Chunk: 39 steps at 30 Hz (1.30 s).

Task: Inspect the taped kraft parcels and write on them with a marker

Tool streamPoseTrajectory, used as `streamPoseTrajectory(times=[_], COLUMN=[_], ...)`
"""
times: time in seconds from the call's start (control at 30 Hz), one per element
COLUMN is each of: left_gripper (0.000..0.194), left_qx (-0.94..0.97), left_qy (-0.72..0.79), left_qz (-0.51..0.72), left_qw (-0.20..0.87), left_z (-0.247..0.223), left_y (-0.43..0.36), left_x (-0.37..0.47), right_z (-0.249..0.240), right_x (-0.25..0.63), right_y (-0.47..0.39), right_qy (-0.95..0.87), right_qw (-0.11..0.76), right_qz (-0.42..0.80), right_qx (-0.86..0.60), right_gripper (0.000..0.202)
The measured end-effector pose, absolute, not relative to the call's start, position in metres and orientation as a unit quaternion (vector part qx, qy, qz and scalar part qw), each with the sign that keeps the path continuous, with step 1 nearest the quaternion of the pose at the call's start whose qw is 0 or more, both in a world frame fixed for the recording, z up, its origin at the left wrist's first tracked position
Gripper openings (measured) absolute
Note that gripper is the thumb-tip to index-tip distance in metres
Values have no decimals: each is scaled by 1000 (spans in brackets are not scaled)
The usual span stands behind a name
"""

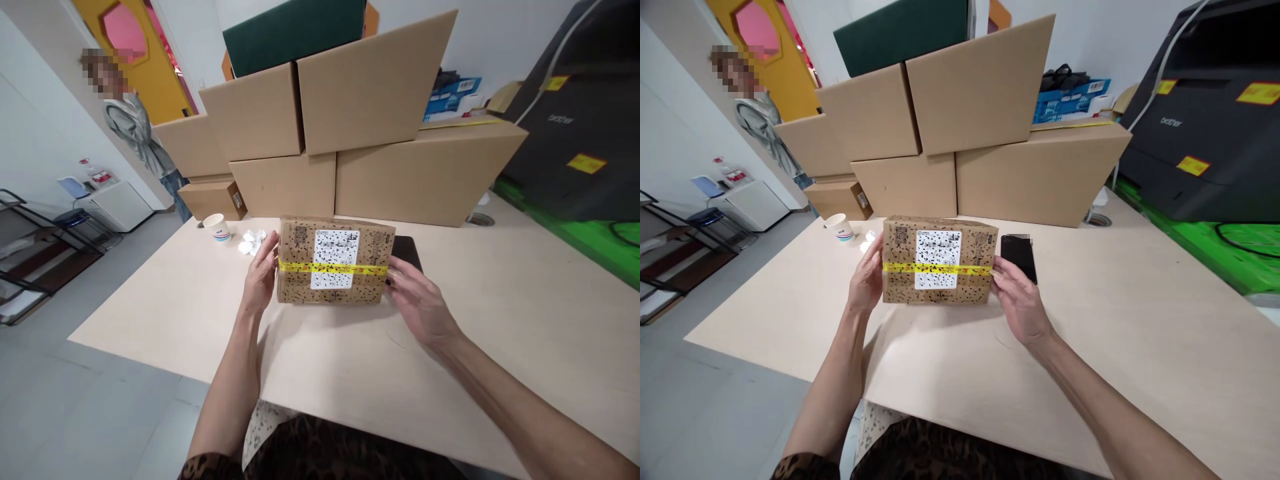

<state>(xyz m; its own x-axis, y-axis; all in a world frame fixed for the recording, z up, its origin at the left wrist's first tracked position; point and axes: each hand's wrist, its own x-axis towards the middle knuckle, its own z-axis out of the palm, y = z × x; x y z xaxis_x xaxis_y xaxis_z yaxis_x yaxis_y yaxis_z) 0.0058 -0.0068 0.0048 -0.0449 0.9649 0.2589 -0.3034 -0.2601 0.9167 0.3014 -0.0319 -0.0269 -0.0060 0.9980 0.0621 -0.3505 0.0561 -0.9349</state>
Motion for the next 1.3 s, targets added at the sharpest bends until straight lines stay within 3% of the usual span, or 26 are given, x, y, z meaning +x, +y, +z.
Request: streamPoseTrajectory(times=[0.17, 0.37, 0.63, 0.8, 0.93, 1.3], left_gripper=[67, 71, 85, 94, 86, 76], left_qx=[480, 493, 504, 568, 630, 726], left_qy=[342, 383, 337, 354, 385, 364], left_qz=[606, 477, 533, 474, 433, 439], left_qw=[534, 619, 591, 573, 517, 385], left_z=[5, -7, 3, 4, -2, -1], left_y=[-9, -6, -14, -14, -12, -17], left_x=[7, 14, 16, 12, 12, 14], right_z=[-23, -34, -46, -47, -40, -29], right_x=[297, 299, 299, 290, 287, 296], right_y=[-33, -29, -27, -38, -42, -44], right_qy=[-401, -397, -400, -381, -400, -443], right_qw=[590, 555, 530, 480, 449, 521], right_qz=[570, 574, 592, 662, 690, 662], right_qx=[-408, -453, -456, -431, -403, -307], right_gripper=[40, 56, 61, 62, 59, 43])
